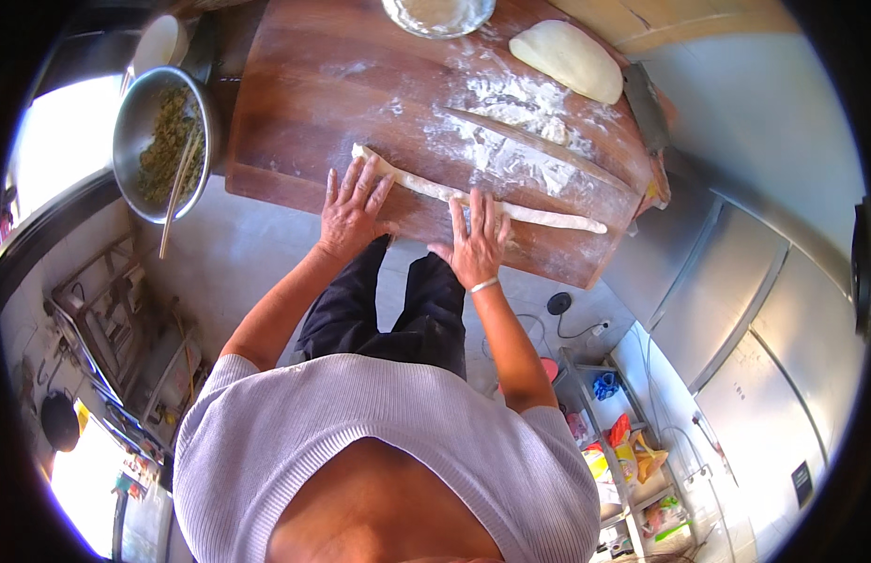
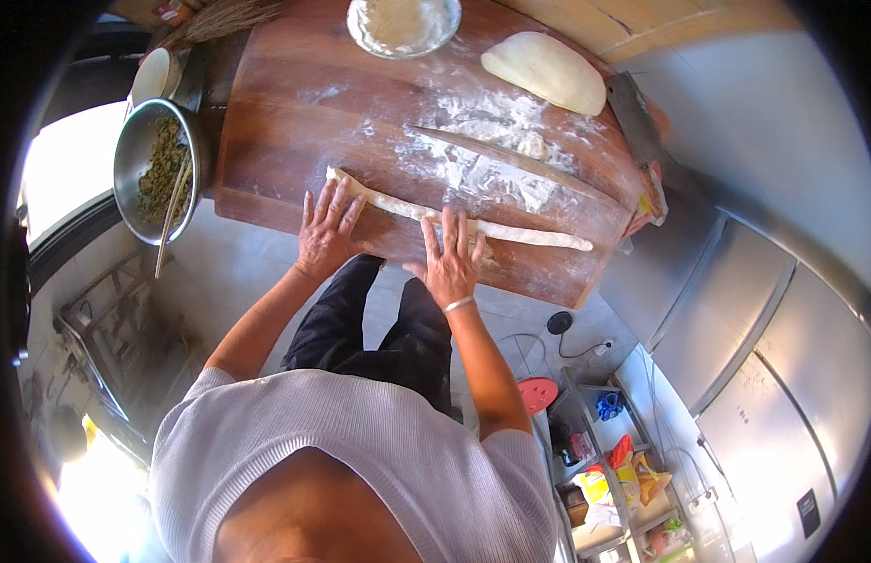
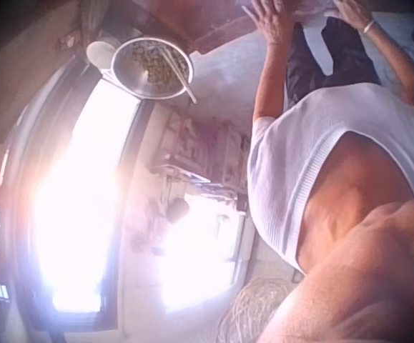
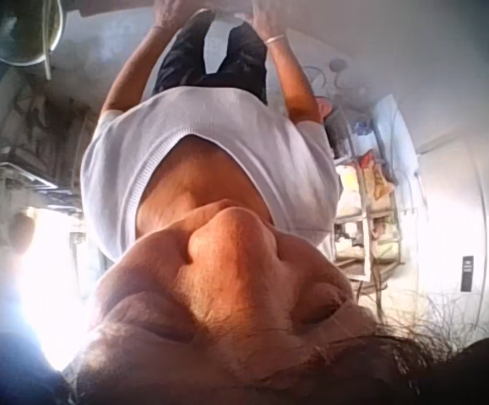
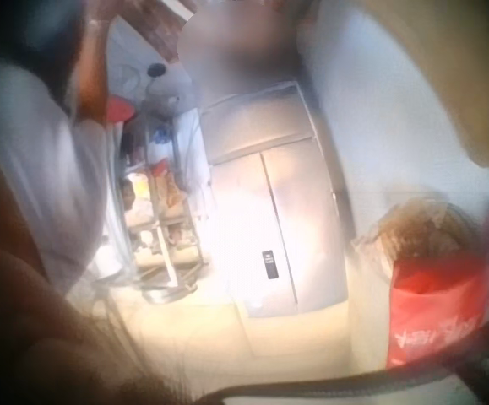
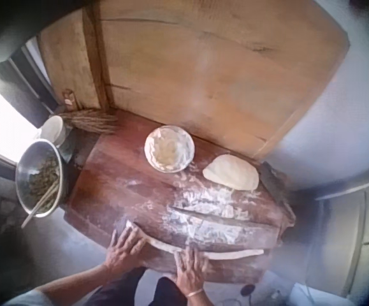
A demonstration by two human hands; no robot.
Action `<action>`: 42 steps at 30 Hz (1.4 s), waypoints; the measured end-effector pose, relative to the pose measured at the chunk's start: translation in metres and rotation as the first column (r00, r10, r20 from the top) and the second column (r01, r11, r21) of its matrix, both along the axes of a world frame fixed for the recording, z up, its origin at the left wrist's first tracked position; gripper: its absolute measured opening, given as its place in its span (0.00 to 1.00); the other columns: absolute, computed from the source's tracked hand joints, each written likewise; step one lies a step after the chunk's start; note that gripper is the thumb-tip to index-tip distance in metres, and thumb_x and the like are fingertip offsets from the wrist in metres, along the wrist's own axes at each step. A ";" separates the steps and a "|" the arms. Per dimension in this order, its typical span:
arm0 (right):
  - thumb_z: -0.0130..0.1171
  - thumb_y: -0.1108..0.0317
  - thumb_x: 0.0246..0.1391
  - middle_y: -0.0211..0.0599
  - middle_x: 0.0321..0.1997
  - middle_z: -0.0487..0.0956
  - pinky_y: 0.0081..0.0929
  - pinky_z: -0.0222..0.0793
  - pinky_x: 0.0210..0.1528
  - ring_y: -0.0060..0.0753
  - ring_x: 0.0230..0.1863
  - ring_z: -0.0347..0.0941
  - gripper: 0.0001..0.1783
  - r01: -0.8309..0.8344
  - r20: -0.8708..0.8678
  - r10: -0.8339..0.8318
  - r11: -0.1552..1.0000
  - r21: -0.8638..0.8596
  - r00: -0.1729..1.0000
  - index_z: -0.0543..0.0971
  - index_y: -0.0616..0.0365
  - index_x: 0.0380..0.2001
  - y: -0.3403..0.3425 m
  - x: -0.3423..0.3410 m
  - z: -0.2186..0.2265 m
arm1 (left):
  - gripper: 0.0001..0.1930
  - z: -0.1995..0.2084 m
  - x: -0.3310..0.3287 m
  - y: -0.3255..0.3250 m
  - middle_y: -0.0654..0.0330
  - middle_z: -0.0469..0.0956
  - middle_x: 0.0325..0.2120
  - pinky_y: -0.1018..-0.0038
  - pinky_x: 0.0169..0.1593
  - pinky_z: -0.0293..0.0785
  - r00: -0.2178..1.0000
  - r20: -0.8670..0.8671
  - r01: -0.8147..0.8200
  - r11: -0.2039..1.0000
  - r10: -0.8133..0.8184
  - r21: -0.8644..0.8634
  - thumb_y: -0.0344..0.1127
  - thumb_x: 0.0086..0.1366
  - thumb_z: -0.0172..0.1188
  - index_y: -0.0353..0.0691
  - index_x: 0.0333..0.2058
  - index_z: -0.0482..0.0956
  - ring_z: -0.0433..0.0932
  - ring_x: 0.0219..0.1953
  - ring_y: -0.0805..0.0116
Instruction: The person fills dumpling wrappers with a green filling, folds them, and places them into a pot of boiling water. They then roll out dough, cut it into small pieces, wash a ladle, and stir the dumplings in the pot.
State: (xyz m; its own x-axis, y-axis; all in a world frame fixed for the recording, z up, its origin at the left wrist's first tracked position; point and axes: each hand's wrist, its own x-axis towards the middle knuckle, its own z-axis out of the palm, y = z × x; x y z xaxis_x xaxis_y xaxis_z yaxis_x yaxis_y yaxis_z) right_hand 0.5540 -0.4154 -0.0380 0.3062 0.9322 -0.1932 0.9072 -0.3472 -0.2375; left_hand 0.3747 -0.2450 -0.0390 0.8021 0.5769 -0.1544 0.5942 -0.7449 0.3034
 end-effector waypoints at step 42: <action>0.67 0.66 0.43 0.34 0.45 0.73 0.40 0.68 0.49 0.42 0.49 0.70 0.20 0.205 0.029 -0.213 0.963 0.172 0.977 0.78 0.51 0.43 -0.086 0.176 -0.010 | 0.25 -0.005 0.056 0.047 0.58 0.72 0.51 0.63 0.56 0.69 0.999 -0.041 -0.017 0.967 0.028 0.256 0.37 0.52 0.65 0.46 0.51 0.76 0.71 0.52 0.57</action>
State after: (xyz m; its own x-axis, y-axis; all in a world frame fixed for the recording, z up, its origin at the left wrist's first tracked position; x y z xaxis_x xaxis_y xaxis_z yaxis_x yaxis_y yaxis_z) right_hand 0.7297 -0.5016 -0.0479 0.5030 0.8641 -0.0205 0.8300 -0.4895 -0.2673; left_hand 0.4306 -0.1982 -0.0437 0.7841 0.6196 -0.0344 0.6202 -0.7805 0.0784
